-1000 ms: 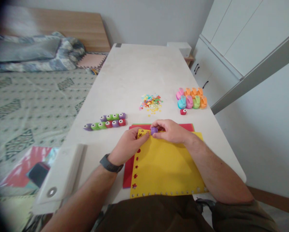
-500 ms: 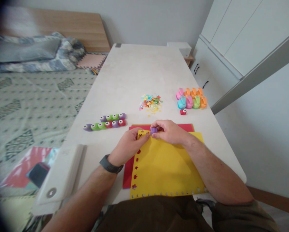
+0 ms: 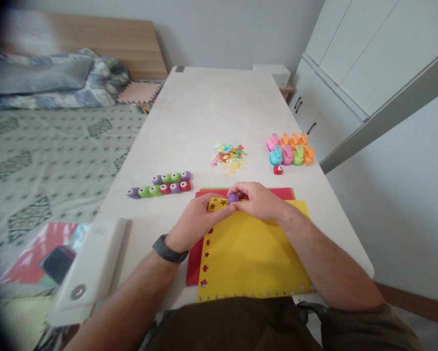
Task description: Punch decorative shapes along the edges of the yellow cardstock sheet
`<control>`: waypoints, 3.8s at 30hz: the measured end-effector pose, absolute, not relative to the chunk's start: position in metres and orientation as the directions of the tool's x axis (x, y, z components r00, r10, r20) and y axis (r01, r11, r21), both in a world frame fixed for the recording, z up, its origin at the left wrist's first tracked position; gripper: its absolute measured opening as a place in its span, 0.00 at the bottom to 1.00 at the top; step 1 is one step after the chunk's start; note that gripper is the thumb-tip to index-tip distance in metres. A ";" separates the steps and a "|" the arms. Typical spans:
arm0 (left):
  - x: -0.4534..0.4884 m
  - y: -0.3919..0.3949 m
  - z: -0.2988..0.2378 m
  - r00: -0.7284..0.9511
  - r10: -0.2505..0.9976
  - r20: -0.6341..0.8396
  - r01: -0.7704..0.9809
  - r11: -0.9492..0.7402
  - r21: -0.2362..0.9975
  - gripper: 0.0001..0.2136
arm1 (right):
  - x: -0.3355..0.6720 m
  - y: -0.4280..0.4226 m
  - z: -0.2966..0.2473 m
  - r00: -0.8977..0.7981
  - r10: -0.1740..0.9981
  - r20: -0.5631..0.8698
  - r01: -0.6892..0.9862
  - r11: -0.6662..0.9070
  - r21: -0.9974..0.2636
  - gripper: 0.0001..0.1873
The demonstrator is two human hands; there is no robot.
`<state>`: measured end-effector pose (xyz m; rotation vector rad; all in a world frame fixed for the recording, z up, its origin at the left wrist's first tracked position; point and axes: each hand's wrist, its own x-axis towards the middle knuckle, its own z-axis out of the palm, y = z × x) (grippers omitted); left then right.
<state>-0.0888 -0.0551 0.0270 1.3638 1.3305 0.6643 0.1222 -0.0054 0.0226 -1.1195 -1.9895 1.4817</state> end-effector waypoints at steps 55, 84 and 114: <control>-0.092 -0.054 0.017 0.145 0.973 -0.182 0.451 0.099 0.887 0.12 | 0.137 0.007 0.018 -0.500 0.859 -0.113 0.285 0.040 -0.958 0.16; -0.090 -0.054 0.020 0.153 0.972 -0.180 0.637 0.043 0.770 0.08 | 0.144 0.009 0.026 -0.141 0.989 0.052 0.152 0.074 -0.986 0.18; -0.092 -0.051 0.014 0.175 0.968 -0.179 0.650 0.023 0.759 0.10 | 0.275 0.049 -0.028 0.141 0.987 0.083 0.788 -0.061 -0.613 0.19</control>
